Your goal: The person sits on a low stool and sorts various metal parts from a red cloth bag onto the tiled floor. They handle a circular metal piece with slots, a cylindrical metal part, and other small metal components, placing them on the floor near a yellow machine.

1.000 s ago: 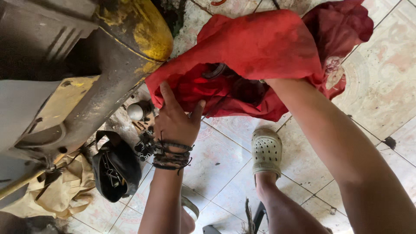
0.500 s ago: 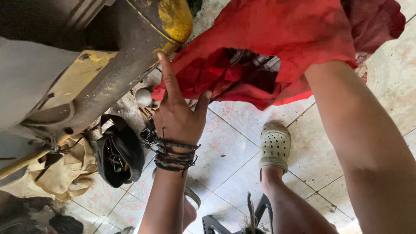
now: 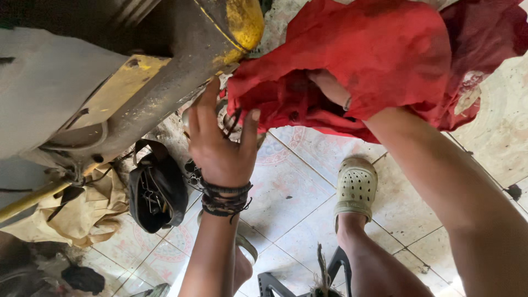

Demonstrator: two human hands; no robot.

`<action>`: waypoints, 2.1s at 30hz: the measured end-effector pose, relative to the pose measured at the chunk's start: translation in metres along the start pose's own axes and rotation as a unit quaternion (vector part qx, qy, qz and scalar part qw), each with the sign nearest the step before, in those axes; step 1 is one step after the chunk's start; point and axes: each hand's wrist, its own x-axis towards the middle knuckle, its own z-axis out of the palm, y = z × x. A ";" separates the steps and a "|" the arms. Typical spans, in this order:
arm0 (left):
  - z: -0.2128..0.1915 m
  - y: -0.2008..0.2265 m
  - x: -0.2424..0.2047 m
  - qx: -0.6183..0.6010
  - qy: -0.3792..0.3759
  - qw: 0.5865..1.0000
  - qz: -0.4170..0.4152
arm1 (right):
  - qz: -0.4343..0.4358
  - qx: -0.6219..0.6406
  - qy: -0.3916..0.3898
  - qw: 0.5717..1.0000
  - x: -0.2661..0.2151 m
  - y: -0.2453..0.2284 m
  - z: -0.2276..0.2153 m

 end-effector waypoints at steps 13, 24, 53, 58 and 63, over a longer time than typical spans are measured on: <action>0.137 -0.028 -0.041 -0.194 -0.323 0.908 -0.185 | -0.057 0.428 -0.186 0.882 -0.086 0.060 -0.077; 0.155 -0.016 -0.064 -0.176 -0.373 0.894 -0.174 | -0.069 0.511 -0.164 0.841 -0.104 0.081 -0.072; 0.148 -0.073 -0.050 -0.204 -0.302 0.897 -0.251 | -0.040 0.287 -0.456 0.841 -0.152 0.074 0.045; 0.073 -0.097 -0.037 -0.248 -0.304 0.899 -0.194 | -0.122 0.063 -0.416 0.899 -0.140 0.013 0.178; 0.011 -0.126 -0.043 -0.251 -0.265 0.907 -0.209 | -0.221 -0.201 -0.358 0.884 -0.120 -0.029 0.235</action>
